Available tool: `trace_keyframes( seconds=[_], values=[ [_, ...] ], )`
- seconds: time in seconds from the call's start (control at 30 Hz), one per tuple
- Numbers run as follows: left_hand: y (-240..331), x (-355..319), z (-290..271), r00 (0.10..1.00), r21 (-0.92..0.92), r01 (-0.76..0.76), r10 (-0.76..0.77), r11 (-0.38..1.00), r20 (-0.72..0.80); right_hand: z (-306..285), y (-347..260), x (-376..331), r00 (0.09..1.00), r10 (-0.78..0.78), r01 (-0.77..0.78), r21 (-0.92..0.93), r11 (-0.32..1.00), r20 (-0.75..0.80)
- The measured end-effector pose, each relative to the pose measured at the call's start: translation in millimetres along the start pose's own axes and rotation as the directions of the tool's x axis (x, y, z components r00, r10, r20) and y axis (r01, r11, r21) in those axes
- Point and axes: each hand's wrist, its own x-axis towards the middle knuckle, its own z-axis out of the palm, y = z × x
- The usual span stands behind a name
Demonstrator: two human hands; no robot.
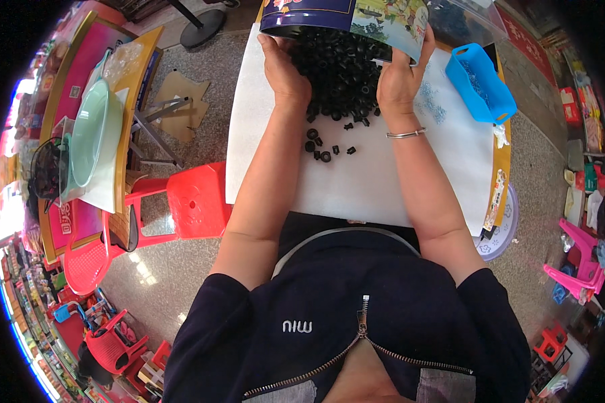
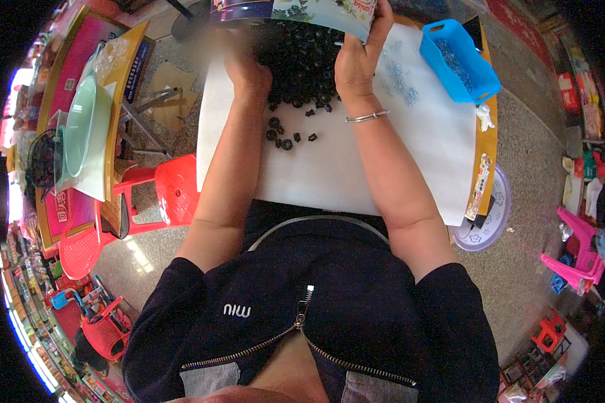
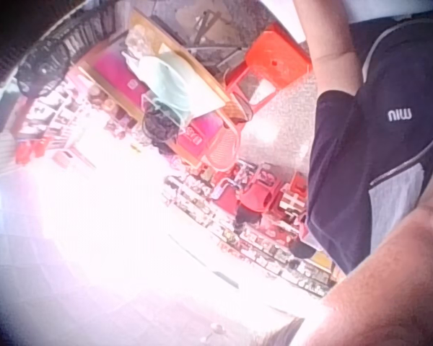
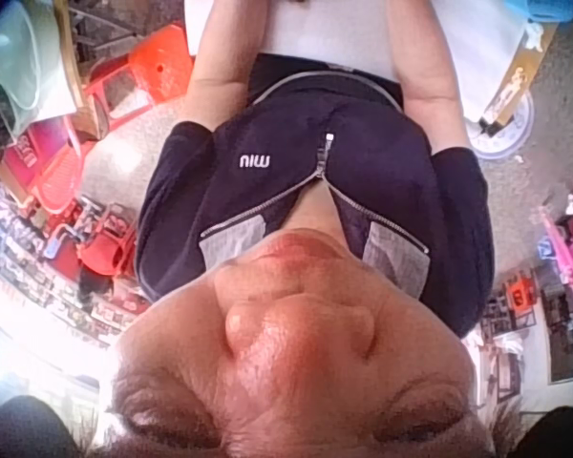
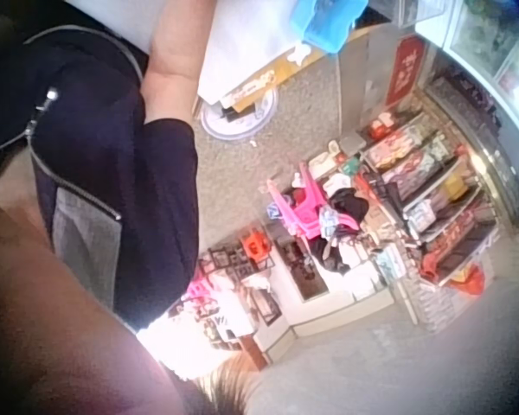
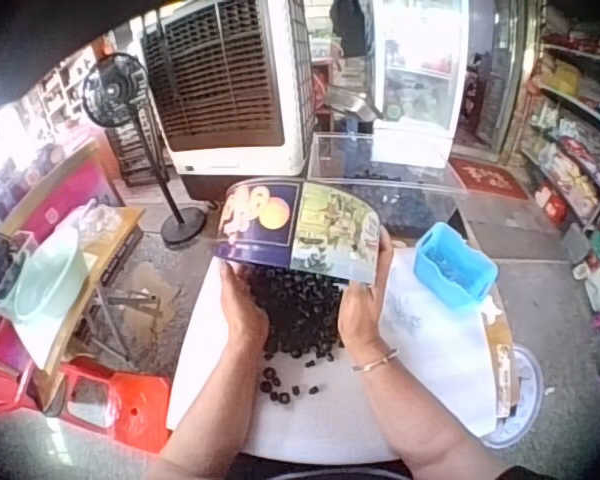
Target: Manually assembling small black plastic components by snapping them together and sorting them.
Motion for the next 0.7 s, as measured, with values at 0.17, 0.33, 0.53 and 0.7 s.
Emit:
trace_keyframes(
  seconds=[0.17,0.33,0.53,0.7],
  values=[
    [-1,2,2,1.0,-0.062,-0.007,0.007,0.998,-0.014,-1,3,2,0.997,-0.069,0.069,-0.003,0.998,0.017],
    [0,0,0,0.999,0.07,-0.029,0.028,0.997,0.026,-13,11,7,0.998,-0.027,0.029,0.03,0.999,-0.061],
    [-9,6,-5,0.988,0.134,-0.133,0.122,0.982,0.09,-4,-2,9,0.999,0.003,0.005,0.166,0.986,-0.05],
    [-14,9,-10,0.989,0.223,-0.143,0.133,0.964,0.059,-9,6,5,0.996,0.044,-0.038,0.074,0.997,-0.083]
  ],
)
